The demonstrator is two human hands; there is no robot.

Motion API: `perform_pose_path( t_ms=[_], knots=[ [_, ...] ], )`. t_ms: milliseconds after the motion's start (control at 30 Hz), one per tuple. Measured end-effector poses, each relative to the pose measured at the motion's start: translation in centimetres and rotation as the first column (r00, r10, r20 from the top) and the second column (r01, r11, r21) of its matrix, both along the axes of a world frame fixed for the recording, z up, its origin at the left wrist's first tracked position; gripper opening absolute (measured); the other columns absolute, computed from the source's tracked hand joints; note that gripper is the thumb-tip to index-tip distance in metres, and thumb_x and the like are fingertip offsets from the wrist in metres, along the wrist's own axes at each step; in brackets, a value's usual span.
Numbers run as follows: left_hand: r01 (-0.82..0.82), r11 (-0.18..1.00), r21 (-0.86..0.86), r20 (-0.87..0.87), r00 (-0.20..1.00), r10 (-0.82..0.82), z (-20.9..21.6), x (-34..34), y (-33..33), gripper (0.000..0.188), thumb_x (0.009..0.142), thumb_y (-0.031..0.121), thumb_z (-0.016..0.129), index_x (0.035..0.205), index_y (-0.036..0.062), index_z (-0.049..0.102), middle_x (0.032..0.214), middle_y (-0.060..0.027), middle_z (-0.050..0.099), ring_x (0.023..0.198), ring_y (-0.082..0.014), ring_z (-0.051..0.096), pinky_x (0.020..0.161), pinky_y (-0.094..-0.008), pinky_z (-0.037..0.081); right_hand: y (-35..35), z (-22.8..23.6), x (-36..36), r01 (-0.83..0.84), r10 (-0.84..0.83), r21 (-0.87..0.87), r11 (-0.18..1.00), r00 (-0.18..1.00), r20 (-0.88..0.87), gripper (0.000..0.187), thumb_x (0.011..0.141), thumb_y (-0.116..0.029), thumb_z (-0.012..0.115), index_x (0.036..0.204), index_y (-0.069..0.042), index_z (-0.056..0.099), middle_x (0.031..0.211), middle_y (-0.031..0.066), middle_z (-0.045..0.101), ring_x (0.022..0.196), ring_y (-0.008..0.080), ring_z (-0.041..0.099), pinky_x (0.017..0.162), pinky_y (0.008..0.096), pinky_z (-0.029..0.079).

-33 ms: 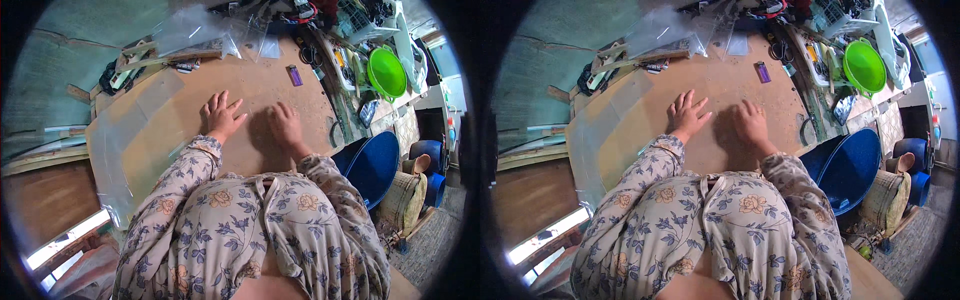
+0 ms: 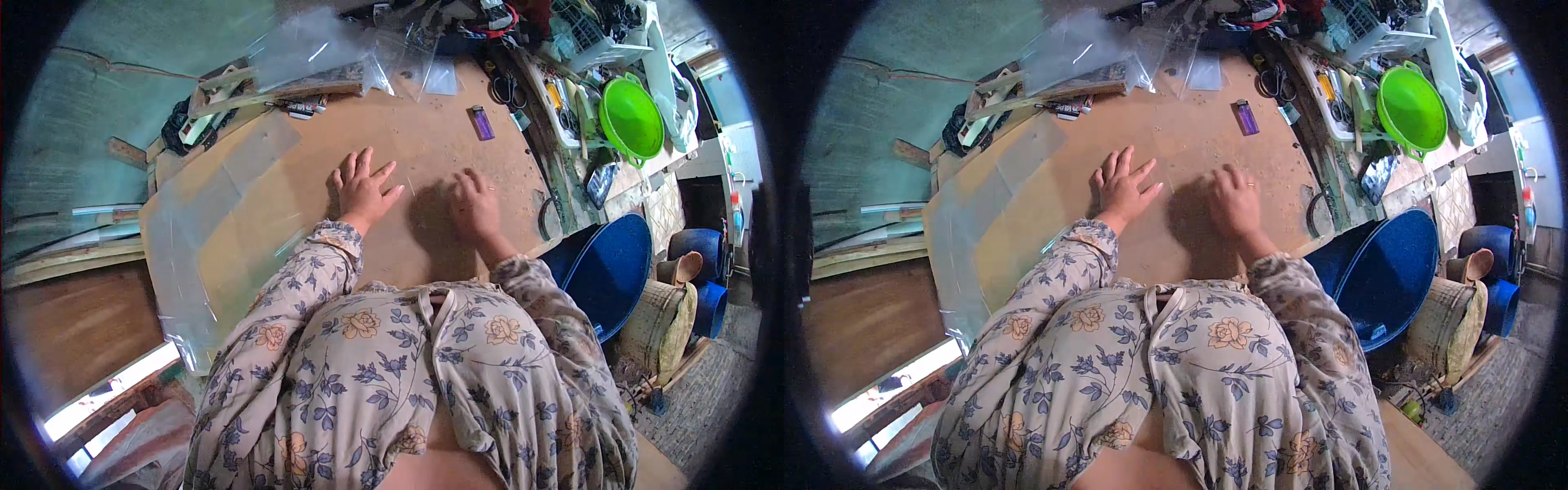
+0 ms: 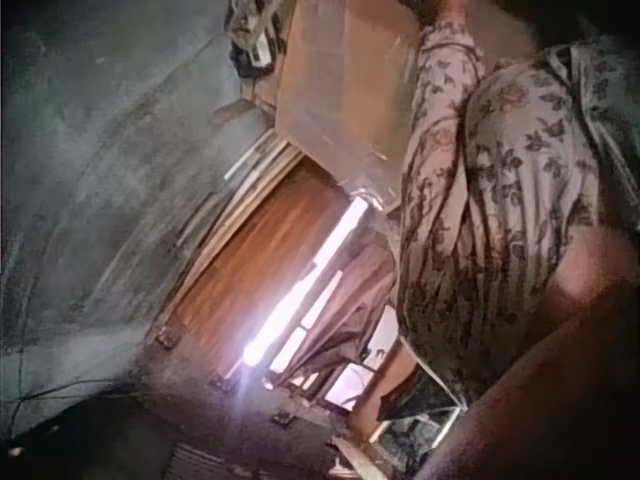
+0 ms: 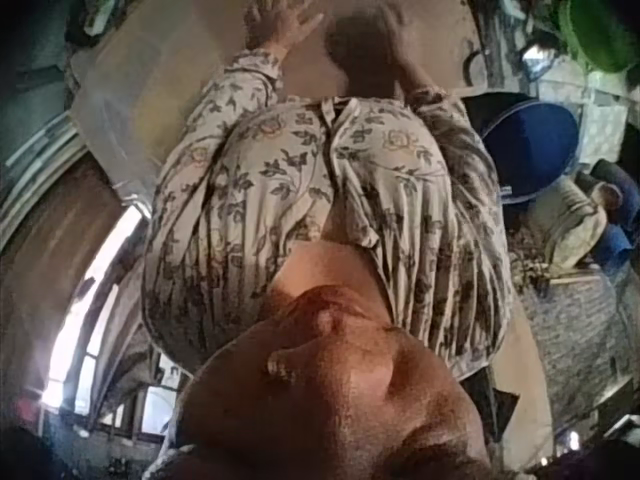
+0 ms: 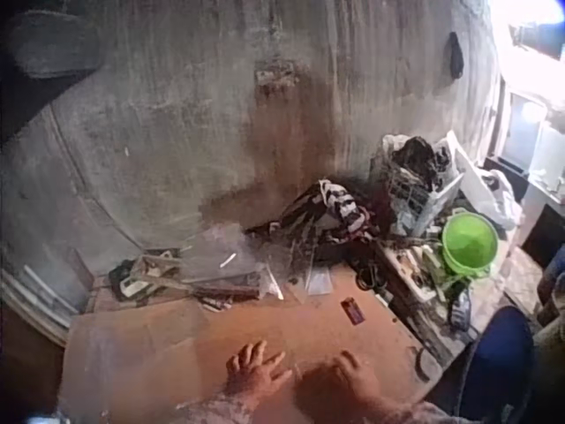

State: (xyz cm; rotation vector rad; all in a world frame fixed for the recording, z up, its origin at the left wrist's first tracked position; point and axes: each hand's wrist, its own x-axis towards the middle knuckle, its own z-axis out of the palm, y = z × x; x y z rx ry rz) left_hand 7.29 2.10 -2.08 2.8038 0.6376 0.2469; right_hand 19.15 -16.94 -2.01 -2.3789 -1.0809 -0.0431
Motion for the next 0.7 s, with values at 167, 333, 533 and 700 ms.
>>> perform_pose_path(
  t_ms=[167,333,533,700],
  knots=[
    [0.008,1.0,-0.019,-0.003,1.0,-0.008,0.3,0.0,0.1,0.042,0.069,0.042,0.061,0.109,0.027,0.057,0.131,-0.0087,0.031,0.121,-0.0306,0.023,0.094,-0.0492,0.018,-7.3,1.6,1.7,0.296,-0.319,0.157,0.942,0.936,0.147,0.029,0.066,-0.012,0.065,0.091,-0.004,0.054,0.095,0.0144,0.053,0.088,0.0325,0.051,0.077,0.0388,0.04],
    [-0.014,1.0,-0.024,-0.05,0.999,0.013,0.7,-0.4,0.3,0.043,0.07,0.042,0.059,0.11,0.027,0.056,0.132,-0.0084,0.03,0.122,-0.0299,0.021,0.095,-0.049,0.016,-12.8,0.8,2.2,0.484,-0.481,0.001,0.875,0.87,0.103,0.031,0.066,-0.019,0.067,0.09,-0.004,0.053,0.087,0.0123,0.053,0.084,0.0304,0.051,0.073,0.0389,0.041],
    [-0.01,1.0,-0.024,-0.057,0.998,0.008,0.6,-0.2,0.2,0.045,0.071,0.043,0.058,0.113,0.0276,0.053,0.133,-0.0081,0.029,0.123,-0.0292,0.021,0.095,-0.0493,0.016,-13.0,0.4,2.4,0.591,-0.579,-0.11,0.799,0.806,0.122,0.027,0.067,-0.025,0.066,0.084,-0.006,0.057,0.082,0.0121,0.055,0.079,0.0305,0.053,0.069,0.0387,0.043],
    [-0.024,1.0,-0.018,-0.065,0.998,0.022,0.8,-0.3,0.2,0.045,0.072,0.043,0.057,0.114,0.0273,0.052,0.133,-0.0084,0.028,0.122,-0.0293,0.021,0.095,-0.0497,0.016,-13.3,-0.3,3.0,0.57,-0.558,-0.031,0.821,0.813,0.169,0.011,0.074,-0.016,0.059,0.076,-0.005,0.057,0.072,0.0122,0.054,0.07,0.0307,0.054,0.063,0.0385,0.044]
  ],
)
